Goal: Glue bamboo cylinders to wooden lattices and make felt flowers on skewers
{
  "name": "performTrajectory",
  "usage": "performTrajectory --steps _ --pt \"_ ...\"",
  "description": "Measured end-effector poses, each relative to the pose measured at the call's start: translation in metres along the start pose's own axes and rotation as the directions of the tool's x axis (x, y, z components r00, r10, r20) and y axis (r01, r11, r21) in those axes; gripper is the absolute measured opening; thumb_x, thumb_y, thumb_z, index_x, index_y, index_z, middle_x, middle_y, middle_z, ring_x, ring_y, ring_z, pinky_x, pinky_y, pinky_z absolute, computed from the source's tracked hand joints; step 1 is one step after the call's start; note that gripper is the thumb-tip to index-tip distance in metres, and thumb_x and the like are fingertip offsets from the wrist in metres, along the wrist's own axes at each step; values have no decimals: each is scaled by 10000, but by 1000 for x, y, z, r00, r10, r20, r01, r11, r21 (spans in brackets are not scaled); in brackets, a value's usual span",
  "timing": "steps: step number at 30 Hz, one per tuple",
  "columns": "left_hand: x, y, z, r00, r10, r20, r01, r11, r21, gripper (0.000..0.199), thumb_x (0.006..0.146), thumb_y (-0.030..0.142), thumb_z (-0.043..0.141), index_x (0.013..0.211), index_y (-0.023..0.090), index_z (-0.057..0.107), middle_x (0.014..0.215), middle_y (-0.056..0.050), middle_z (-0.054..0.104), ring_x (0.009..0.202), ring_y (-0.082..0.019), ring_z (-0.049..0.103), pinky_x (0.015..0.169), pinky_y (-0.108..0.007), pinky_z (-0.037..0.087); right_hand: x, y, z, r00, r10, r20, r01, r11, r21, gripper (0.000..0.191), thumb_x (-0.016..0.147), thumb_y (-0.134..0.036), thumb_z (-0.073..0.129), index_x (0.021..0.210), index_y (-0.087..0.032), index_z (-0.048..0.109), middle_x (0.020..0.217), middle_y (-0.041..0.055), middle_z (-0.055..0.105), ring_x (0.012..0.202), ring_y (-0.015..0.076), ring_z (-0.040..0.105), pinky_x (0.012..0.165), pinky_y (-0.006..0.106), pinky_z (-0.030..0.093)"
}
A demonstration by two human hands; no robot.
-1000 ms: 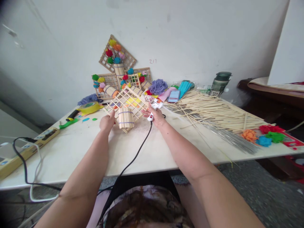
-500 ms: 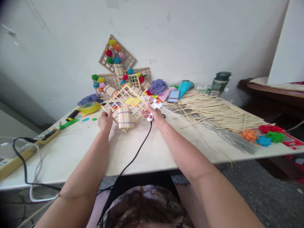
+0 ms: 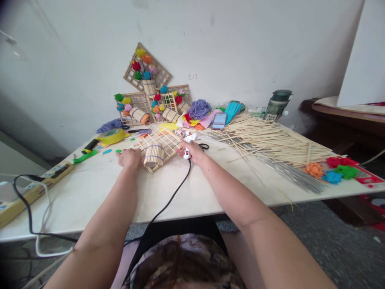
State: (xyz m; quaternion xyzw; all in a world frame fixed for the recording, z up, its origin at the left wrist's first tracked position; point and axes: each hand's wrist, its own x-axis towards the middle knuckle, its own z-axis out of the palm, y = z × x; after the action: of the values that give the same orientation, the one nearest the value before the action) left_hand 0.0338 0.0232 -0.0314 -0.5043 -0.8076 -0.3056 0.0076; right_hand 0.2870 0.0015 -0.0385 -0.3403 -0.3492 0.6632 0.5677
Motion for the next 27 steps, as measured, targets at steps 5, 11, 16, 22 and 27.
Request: performTrajectory --steps 5,11,16,22,27 --pt "1 0 3 994 -96 43 94 995 45 285 705 363 520 795 143 676 1167 -252 535 1178 -424 357 835 -517 372 -1 0 0 1000 2 -9 -2 1000 6 269 702 -294 720 875 -185 545 631 -21 593 607 206 682 462 290 563" --pt "-1 1 -1 991 -115 72 112 993 39 301 659 381 563 823 145 652 1175 -260 512 1172 -451 364 862 -574 345 -3 0 3 996 3 -84 -7 999 -44 240 736 -236 681 928 -195 544 737 -24 611 587 182 674 424 278 544" --pt "1 -3 -14 977 -139 -161 124 987 -100 346 644 364 600 915 150 580 1137 -222 533 1141 -396 418 876 -536 370 -2 0 3 994 -8 -108 1 998 -68 224 760 -243 659 939 -190 536 798 -9 632 564 169 667 420 270 534" --pt "12 -1 -19 956 -281 -82 108 599 -793 254 630 199 639 845 177 506 686 13 539 659 -136 561 705 -304 467 -5 -1 4 986 -62 -155 16 959 -282 218 757 -274 665 916 -168 560 864 33 665 523 144 651 382 224 500" --pt "7 10 -16 971 -68 228 233 77 -969 190 599 90 630 743 150 522 595 33 540 512 -59 517 563 -191 450 -6 0 5 978 -120 -168 36 902 -430 219 750 -297 668 891 -154 581 871 47 677 497 116 632 372 194 483"
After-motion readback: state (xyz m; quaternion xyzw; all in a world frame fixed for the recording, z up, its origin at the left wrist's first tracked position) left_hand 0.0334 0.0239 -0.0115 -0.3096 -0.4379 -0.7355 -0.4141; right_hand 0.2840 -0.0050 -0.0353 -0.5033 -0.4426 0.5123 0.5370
